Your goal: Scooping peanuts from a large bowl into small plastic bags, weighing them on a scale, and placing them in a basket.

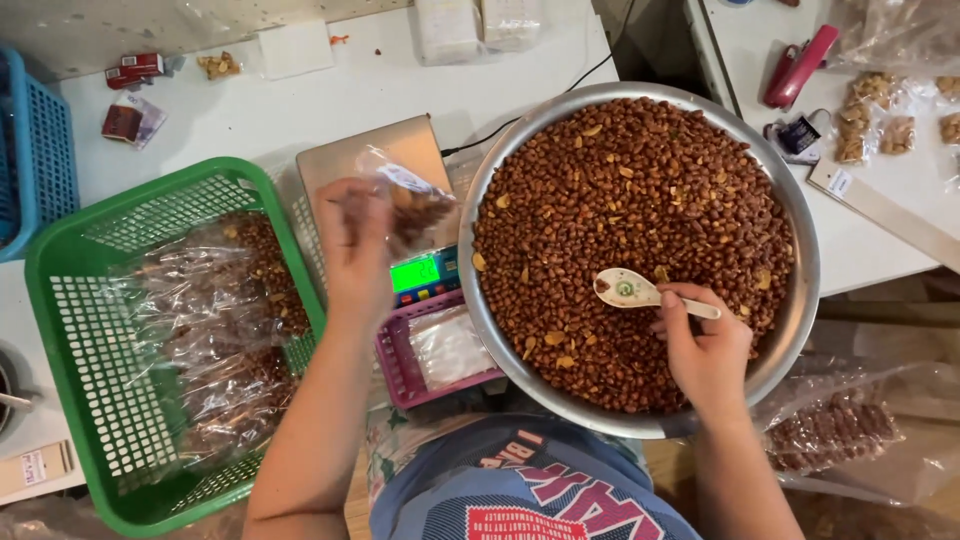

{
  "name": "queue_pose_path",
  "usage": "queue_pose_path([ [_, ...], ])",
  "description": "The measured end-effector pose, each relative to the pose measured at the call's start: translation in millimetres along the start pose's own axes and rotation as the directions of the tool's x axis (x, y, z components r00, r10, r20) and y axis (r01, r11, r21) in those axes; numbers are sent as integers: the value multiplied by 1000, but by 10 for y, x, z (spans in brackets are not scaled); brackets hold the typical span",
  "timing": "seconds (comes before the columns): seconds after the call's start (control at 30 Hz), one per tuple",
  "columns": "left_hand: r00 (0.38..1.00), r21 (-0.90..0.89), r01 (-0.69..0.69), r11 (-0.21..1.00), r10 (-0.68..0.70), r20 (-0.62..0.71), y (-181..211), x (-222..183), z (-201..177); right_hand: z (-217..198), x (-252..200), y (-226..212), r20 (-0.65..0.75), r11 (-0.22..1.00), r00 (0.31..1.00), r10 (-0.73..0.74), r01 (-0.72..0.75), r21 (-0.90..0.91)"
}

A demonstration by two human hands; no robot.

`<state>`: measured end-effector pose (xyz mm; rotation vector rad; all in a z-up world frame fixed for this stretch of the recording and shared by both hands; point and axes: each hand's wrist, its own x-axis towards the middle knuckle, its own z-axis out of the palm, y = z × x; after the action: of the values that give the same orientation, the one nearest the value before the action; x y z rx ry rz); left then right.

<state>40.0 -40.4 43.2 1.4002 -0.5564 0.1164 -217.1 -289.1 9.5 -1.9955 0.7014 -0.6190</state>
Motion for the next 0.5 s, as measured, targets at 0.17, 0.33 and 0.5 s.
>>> queue_pose_path([
  [0.17,874,-495,469,731,-306,376,15,-378,253,-116,16,11,-77,996,996,37,-31,78],
  [0.33,584,333,491,805,-587,561,459,-342,704,-341,83,-324,-38,994,994,-100,102,30],
  [0.5,412,393,350,851,-516,751,381,-554,891,-491,202,-416,119,840,831,-543,537,81],
])
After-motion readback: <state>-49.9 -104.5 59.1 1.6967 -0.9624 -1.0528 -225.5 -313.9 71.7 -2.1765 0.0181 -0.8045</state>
